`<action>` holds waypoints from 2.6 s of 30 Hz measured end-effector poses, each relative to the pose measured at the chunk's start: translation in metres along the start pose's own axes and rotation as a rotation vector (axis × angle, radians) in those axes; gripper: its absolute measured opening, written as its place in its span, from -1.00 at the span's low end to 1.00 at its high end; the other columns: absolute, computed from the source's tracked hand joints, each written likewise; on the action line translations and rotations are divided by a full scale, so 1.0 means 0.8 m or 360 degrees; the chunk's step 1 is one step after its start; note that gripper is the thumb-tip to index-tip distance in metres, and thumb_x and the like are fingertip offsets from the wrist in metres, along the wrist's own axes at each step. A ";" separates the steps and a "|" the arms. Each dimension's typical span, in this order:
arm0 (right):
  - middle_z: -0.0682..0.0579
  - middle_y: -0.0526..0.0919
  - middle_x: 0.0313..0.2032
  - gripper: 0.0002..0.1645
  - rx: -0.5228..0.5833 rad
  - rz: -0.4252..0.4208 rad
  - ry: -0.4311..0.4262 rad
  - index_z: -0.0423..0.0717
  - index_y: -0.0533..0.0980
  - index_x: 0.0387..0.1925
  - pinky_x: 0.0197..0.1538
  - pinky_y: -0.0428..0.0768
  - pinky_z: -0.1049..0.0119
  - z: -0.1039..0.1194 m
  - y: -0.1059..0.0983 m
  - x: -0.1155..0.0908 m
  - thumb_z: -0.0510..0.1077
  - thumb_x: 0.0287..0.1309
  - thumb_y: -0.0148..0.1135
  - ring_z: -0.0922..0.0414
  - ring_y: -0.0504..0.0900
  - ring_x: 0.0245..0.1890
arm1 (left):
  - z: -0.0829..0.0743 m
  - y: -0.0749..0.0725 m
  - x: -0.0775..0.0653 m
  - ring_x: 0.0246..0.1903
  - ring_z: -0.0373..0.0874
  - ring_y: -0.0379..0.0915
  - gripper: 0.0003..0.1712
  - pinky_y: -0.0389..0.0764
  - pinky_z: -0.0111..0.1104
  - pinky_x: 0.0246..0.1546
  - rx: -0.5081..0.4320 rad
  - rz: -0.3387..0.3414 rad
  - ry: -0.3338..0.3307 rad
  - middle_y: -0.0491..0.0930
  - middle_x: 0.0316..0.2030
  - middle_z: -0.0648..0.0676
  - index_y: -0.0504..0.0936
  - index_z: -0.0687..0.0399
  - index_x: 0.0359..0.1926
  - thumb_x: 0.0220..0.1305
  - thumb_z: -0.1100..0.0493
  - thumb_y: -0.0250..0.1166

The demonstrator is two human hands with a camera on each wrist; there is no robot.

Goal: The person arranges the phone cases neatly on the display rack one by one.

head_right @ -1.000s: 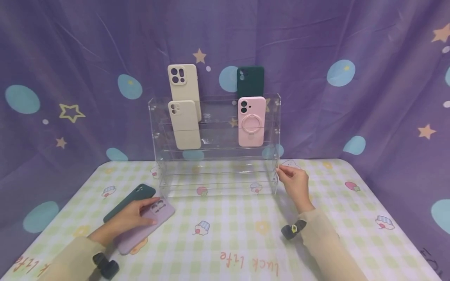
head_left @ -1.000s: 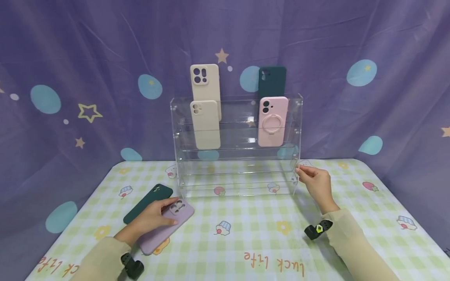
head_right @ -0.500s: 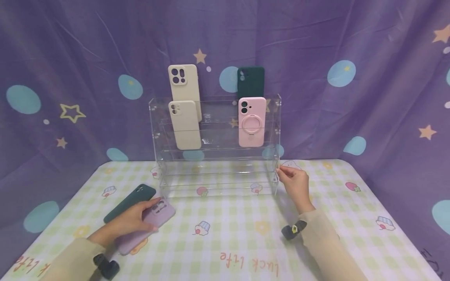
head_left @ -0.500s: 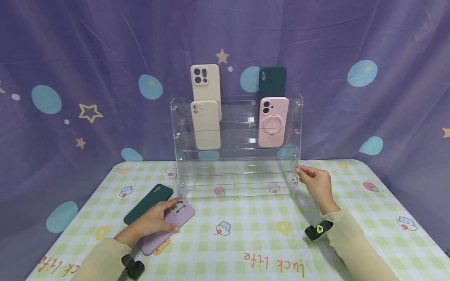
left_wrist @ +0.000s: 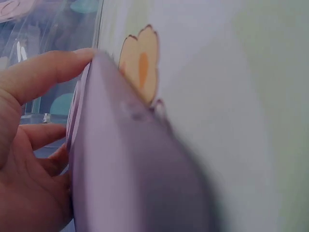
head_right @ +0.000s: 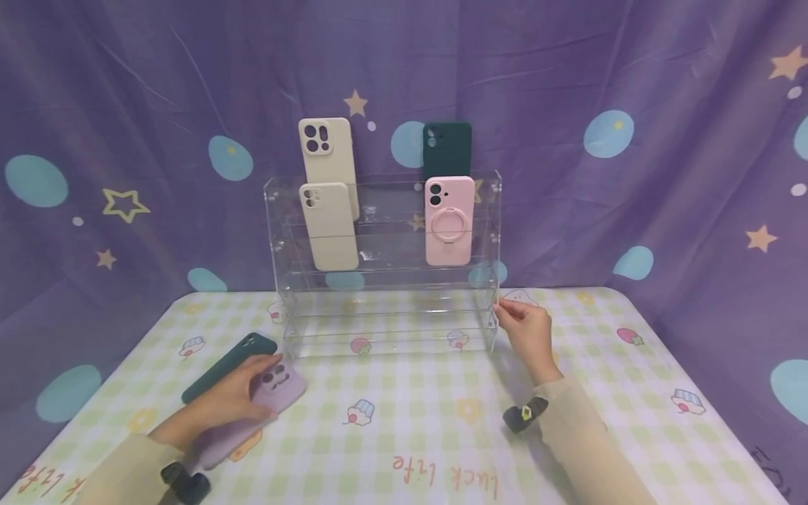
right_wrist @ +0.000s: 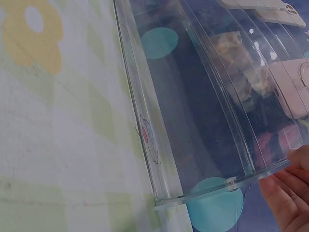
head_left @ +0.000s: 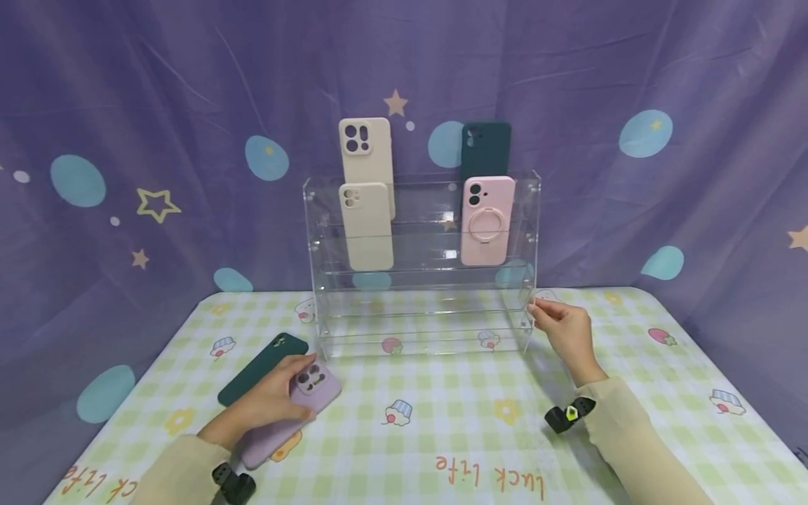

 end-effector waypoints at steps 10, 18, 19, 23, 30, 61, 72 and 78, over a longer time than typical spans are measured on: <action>-0.31 0.65 -0.18 -0.62 -0.0020 -0.0012 -0.0015 -0.37 0.60 -0.11 -0.38 0.56 0.61 0.001 -0.005 -0.001 -0.13 0.15 0.30 0.46 0.61 -0.52 | -0.013 -0.022 0.016 -0.39 -0.25 0.49 -0.45 0.51 -0.44 -0.42 -0.0337 0.0179 -0.0057 0.64 -0.31 0.13 0.45 0.54 0.09 0.14 0.26 0.34; -0.29 0.66 -0.19 -0.62 -0.0026 0.0006 -0.0016 -0.35 0.60 -0.10 -0.38 0.56 0.59 -0.003 0.000 0.000 -0.11 0.16 0.29 0.41 0.64 -0.51 | -0.043 -0.052 0.029 -0.61 -0.31 0.35 -0.49 0.46 -0.40 -0.55 -0.0499 0.0371 -0.0320 0.68 -0.34 0.06 0.42 0.46 0.16 0.30 0.17 0.19; -0.29 0.66 -0.19 -0.62 -0.0031 0.0006 -0.0016 -0.35 0.60 -0.10 -0.38 0.56 0.60 -0.003 0.000 -0.001 -0.11 0.16 0.29 0.41 0.64 -0.51 | -0.050 -0.056 0.031 -0.53 -0.28 0.44 -0.48 0.52 -0.36 -0.49 -0.0522 0.0391 -0.0310 0.68 -0.27 0.10 0.40 0.48 0.17 0.32 0.17 0.16; -0.28 0.67 -0.20 -0.63 -0.0030 -0.0002 -0.0002 -0.35 0.61 -0.11 -0.38 0.56 0.60 -0.003 0.000 -0.001 -0.12 0.16 0.29 0.39 0.64 -0.51 | -0.082 -0.075 0.044 -0.38 -0.19 0.56 -0.48 0.61 -0.28 -0.37 -0.0565 0.0449 -0.0239 0.67 -0.19 0.13 0.37 0.50 0.19 0.35 0.18 0.13; -0.27 0.67 -0.20 -0.64 -0.0026 -0.0006 -0.0022 -0.32 0.62 -0.12 -0.38 0.57 0.58 -0.002 0.000 0.001 -0.11 0.16 0.30 0.40 0.64 -0.51 | -0.155 -0.099 0.077 -0.30 -0.24 0.55 -0.49 0.62 -0.26 -0.27 -0.0628 0.0322 -0.0074 0.63 -0.26 -0.02 0.36 0.45 0.21 0.36 0.18 0.14; -0.26 0.67 -0.21 -0.65 -0.0014 -0.0001 -0.0056 -0.33 0.62 -0.13 -0.38 0.57 0.59 -0.003 -0.002 0.004 -0.13 0.16 0.29 0.41 0.63 -0.51 | -0.315 -0.069 0.238 -0.41 -0.31 0.53 -0.59 0.55 -0.49 -0.37 -0.1670 -0.0418 0.0359 0.62 -0.39 -0.14 0.41 0.40 0.19 0.35 0.34 0.09; -0.27 0.68 -0.24 -0.69 -0.0002 -0.0013 -0.0091 -0.35 0.63 -0.15 -0.40 0.57 0.57 -0.002 -0.002 0.005 -0.17 0.15 0.30 0.36 0.65 -0.50 | -0.321 -0.023 0.265 -0.39 -0.34 0.58 -0.62 0.56 -0.50 -0.32 -0.1641 -0.0449 0.0510 0.68 -0.30 0.01 0.46 0.47 0.11 0.28 0.43 0.14; -0.26 0.68 -0.22 -0.67 -0.0001 0.0015 -0.0083 -0.34 0.62 -0.14 -0.38 0.58 0.56 -0.002 0.000 0.005 -0.14 0.16 0.29 0.19 0.70 -0.44 | -0.307 -0.001 0.271 -0.37 -0.31 0.60 -0.64 0.57 -0.48 -0.29 -0.1555 -0.0396 0.0449 0.66 -0.14 0.25 0.51 0.40 0.09 0.28 0.38 0.17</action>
Point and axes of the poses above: each hand's wrist, its own x-axis towards the middle knuckle, its own y-axis out of the palm, z = x × y, the point moved 6 cm from there along x, towards the middle knuckle
